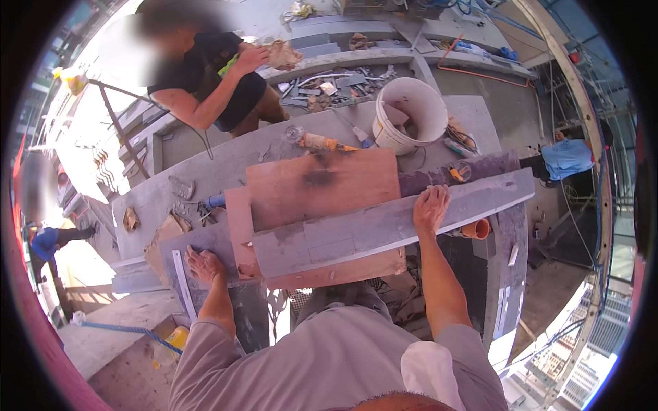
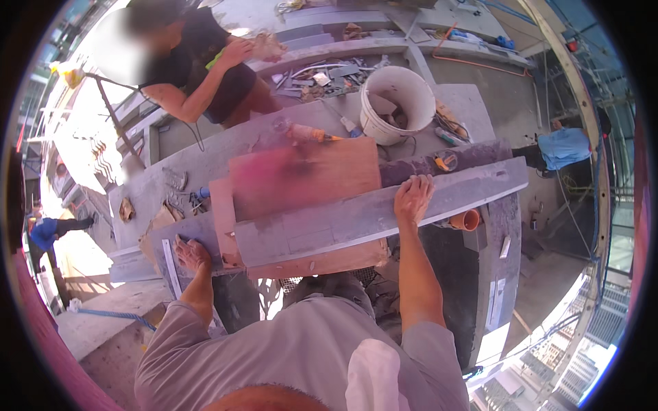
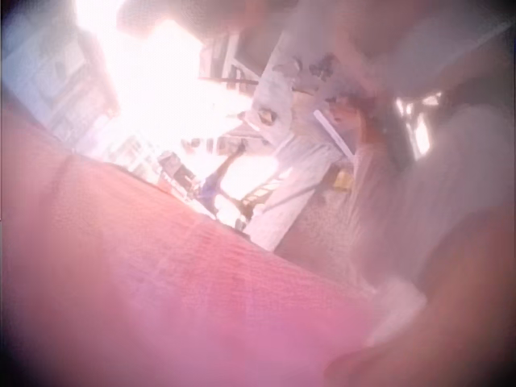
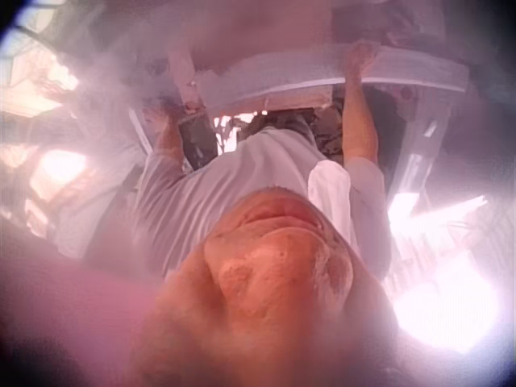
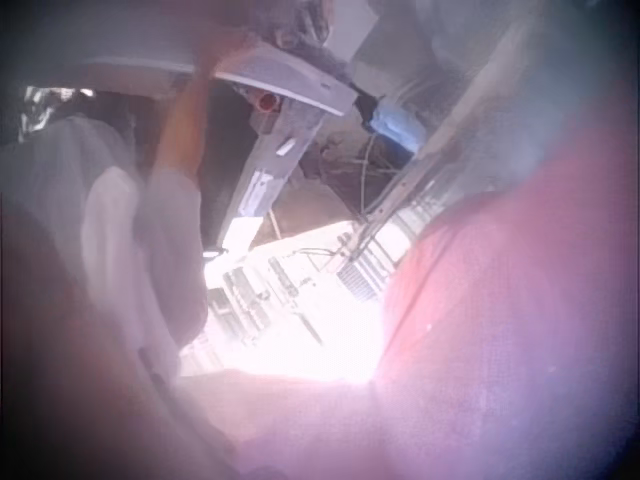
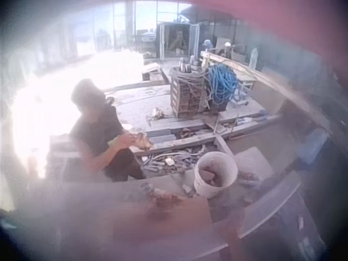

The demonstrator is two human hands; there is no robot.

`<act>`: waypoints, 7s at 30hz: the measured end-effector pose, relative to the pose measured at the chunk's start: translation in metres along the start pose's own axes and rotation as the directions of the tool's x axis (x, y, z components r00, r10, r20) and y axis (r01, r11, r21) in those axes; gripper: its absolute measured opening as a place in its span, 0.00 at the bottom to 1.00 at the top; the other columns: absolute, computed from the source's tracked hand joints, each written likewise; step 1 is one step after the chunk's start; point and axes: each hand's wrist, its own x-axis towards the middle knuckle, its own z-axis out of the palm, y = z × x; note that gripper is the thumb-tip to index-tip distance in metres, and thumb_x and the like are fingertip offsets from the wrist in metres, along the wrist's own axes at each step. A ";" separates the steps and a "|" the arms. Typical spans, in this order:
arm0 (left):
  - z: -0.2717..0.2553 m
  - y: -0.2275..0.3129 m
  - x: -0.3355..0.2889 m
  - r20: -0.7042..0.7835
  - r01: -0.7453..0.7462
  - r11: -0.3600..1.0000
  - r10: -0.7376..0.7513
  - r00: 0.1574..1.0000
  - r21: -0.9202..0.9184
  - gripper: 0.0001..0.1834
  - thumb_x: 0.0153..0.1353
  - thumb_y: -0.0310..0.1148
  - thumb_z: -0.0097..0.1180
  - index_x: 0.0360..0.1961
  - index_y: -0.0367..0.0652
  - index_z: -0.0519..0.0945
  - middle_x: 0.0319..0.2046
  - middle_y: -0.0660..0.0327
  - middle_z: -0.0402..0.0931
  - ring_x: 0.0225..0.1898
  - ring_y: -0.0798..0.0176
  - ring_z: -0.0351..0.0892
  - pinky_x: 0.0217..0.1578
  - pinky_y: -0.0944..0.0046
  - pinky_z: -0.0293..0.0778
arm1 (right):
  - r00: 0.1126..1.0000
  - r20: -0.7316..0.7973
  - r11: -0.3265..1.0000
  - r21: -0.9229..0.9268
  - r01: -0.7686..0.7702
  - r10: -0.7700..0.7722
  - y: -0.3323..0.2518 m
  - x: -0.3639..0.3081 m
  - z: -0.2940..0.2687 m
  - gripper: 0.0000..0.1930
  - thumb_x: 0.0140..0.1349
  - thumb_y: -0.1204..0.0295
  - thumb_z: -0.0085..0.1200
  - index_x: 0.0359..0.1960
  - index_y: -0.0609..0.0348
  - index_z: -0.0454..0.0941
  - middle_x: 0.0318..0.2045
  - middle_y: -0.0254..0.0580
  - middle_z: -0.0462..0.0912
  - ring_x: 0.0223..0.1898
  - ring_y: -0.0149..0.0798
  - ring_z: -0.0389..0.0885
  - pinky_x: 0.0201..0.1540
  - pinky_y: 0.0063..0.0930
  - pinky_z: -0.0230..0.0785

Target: The person measures a metal sheet with a tape measure and marks it with a pencil. They then use a straightedge to draw lines and prepare the sheet for cutting. Finally, they use an angle grinder to cut along the marked lines.

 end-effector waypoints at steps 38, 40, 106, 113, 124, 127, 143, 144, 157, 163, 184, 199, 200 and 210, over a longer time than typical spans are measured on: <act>0.002 -0.010 -0.020 -0.045 -0.015 0.990 0.009 0.999 -0.143 0.33 0.76 0.41 0.49 0.82 0.54 0.69 0.81 0.52 0.67 0.84 0.51 0.60 0.79 0.35 0.53 | 0.994 -0.015 0.993 0.020 0.112 -0.112 0.006 0.001 0.002 0.09 0.73 0.74 0.55 0.47 0.66 0.82 0.53 0.59 0.80 0.67 0.70 0.75 0.74 0.64 0.66; 0.002 -0.011 -0.021 -0.045 -0.015 0.990 0.009 0.999 -0.142 0.33 0.76 0.41 0.49 0.82 0.54 0.68 0.81 0.52 0.67 0.85 0.50 0.60 0.79 0.34 0.53 | 0.994 -0.011 0.994 0.018 0.105 -0.105 0.006 0.000 0.002 0.09 0.73 0.74 0.54 0.48 0.66 0.82 0.53 0.58 0.80 0.68 0.69 0.75 0.74 0.63 0.66; -0.092 0.062 -0.116 0.435 -0.078 0.665 0.568 0.698 -0.743 0.31 0.68 0.53 0.70 0.60 0.37 0.89 0.53 0.45 0.90 0.54 0.48 0.90 0.58 0.53 0.81 | 0.423 0.736 -0.065 0.532 -0.844 0.529 -0.009 -0.133 -0.047 0.40 0.73 0.43 0.67 0.69 0.70 0.78 0.65 0.50 0.82 0.62 0.47 0.84 0.63 0.47 0.79; -0.095 0.076 -0.119 0.492 0.039 0.683 0.484 0.724 -0.730 0.52 0.57 0.54 0.80 0.76 0.32 0.75 0.60 0.42 0.87 0.61 0.48 0.88 0.62 0.56 0.81 | 0.487 0.646 -0.008 0.607 -0.795 0.588 0.004 -0.140 -0.036 0.40 0.73 0.43 0.67 0.59 0.80 0.83 0.57 0.57 0.88 0.61 0.50 0.85 0.64 0.44 0.76; -0.102 0.058 -0.143 0.439 0.298 0.332 0.538 0.719 -0.895 0.33 0.64 0.35 0.71 0.69 0.45 0.76 0.55 0.46 0.88 0.57 0.53 0.88 0.59 0.55 0.81 | 0.465 0.554 0.017 0.630 -0.776 0.690 -0.002 -0.138 -0.042 0.35 0.74 0.47 0.68 0.55 0.79 0.82 0.51 0.58 0.88 0.48 0.49 0.89 0.50 0.43 0.84; -0.056 0.011 -0.122 0.449 0.193 0.539 0.397 0.801 -0.820 0.29 0.66 0.34 0.65 0.69 0.44 0.83 0.59 0.45 0.84 0.59 0.52 0.86 0.60 0.56 0.81 | 0.440 0.608 0.017 0.574 -0.819 0.661 -0.028 -0.129 -0.051 0.34 0.74 0.48 0.68 0.56 0.78 0.82 0.51 0.58 0.88 0.48 0.49 0.89 0.51 0.42 0.84; -0.018 -0.037 -0.129 0.242 -0.100 0.739 0.341 0.908 -0.666 0.30 0.71 0.46 0.69 0.66 0.36 0.85 0.53 0.49 0.87 0.53 0.50 0.85 0.59 0.52 0.78 | 0.464 0.662 0.164 0.464 -0.871 0.589 0.017 -0.139 -0.022 0.51 0.74 0.26 0.50 0.57 0.77 0.85 0.59 0.66 0.87 0.61 0.59 0.83 0.65 0.49 0.72; -0.023 -0.028 -0.128 0.303 -0.033 0.706 0.345 0.888 -0.707 0.31 0.69 0.46 0.71 0.65 0.36 0.85 0.52 0.51 0.87 0.51 0.52 0.85 0.56 0.52 0.78 | 0.464 0.657 0.167 0.463 -0.870 0.594 0.023 -0.143 -0.018 0.52 0.74 0.25 0.47 0.56 0.78 0.85 0.58 0.68 0.88 0.61 0.62 0.83 0.65 0.50 0.72; -0.067 -0.015 -0.164 0.497 0.337 0.485 0.252 0.830 -0.807 0.33 0.60 0.39 0.77 0.60 0.25 0.81 0.49 0.53 0.84 0.47 0.61 0.83 0.52 0.59 0.78 | 0.549 0.598 0.474 0.297 -0.829 0.584 0.024 -0.125 -0.050 0.53 0.77 0.28 0.41 0.53 0.81 0.86 0.54 0.85 0.85 0.65 0.78 0.80 0.70 0.58 0.69; -0.079 -0.006 -0.185 0.404 0.160 0.597 0.300 0.864 -0.786 0.34 0.61 0.39 0.74 0.62 0.26 0.80 0.58 0.51 0.73 0.55 0.56 0.77 0.58 0.56 0.76 | 0.561 0.548 0.513 0.257 -0.819 0.621 0.044 -0.114 -0.050 0.54 0.74 0.27 0.46 0.57 0.83 0.84 0.58 0.86 0.83 0.67 0.78 0.79 0.72 0.59 0.68; -0.104 -0.029 -0.204 0.364 0.123 0.442 0.516 0.776 -0.889 0.28 0.64 0.28 0.67 0.67 0.41 0.83 0.51 0.49 0.85 0.52 0.50 0.87 0.52 0.54 0.84 | 0.943 -0.111 0.905 -0.267 -0.331 0.312 0.154 0.005 -0.036 0.32 0.60 0.53 0.69 0.63 0.55 0.81 0.57 0.64 0.81 0.58 0.67 0.82 0.61 0.66 0.74; -0.136 -0.112 -0.247 0.480 0.431 0.381 0.039 0.876 -0.818 0.20 0.71 0.30 0.63 0.63 0.39 0.85 0.47 0.59 0.86 0.45 0.66 0.86 0.48 0.63 0.83 | 0.933 0.267 0.963 -0.058 0.264 -0.240 0.092 0.135 0.047 0.33 0.63 0.49 0.77 0.65 0.53 0.86 0.56 0.50 0.92 0.56 0.53 0.91 0.62 0.47 0.81; -0.143 -0.104 -0.246 0.489 0.447 0.316 0.066 0.870 -0.837 0.20 0.71 0.30 0.63 0.63 0.39 0.85 0.47 0.60 0.86 0.45 0.67 0.87 0.48 0.63 0.83 | 0.916 0.255 0.945 0.185 0.269 -0.311 0.022 0.110 0.009 0.31 0.64 0.51 0.77 0.63 0.55 0.87 0.52 0.49 0.92 0.54 0.50 0.91 0.60 0.44 0.82; -0.193 -0.087 -0.205 0.637 0.713 -0.223 0.330 0.697 -0.665 0.28 0.81 0.35 0.58 0.76 0.35 0.72 0.62 0.49 0.82 0.62 0.59 0.84 0.58 0.58 0.85 | 0.303 0.280 0.254 0.959 -0.123 -0.911 -0.365 -0.237 -0.132 0.28 0.66 0.69 0.72 0.67 0.59 0.80 0.61 0.50 0.84 0.59 0.48 0.85 0.63 0.43 0.78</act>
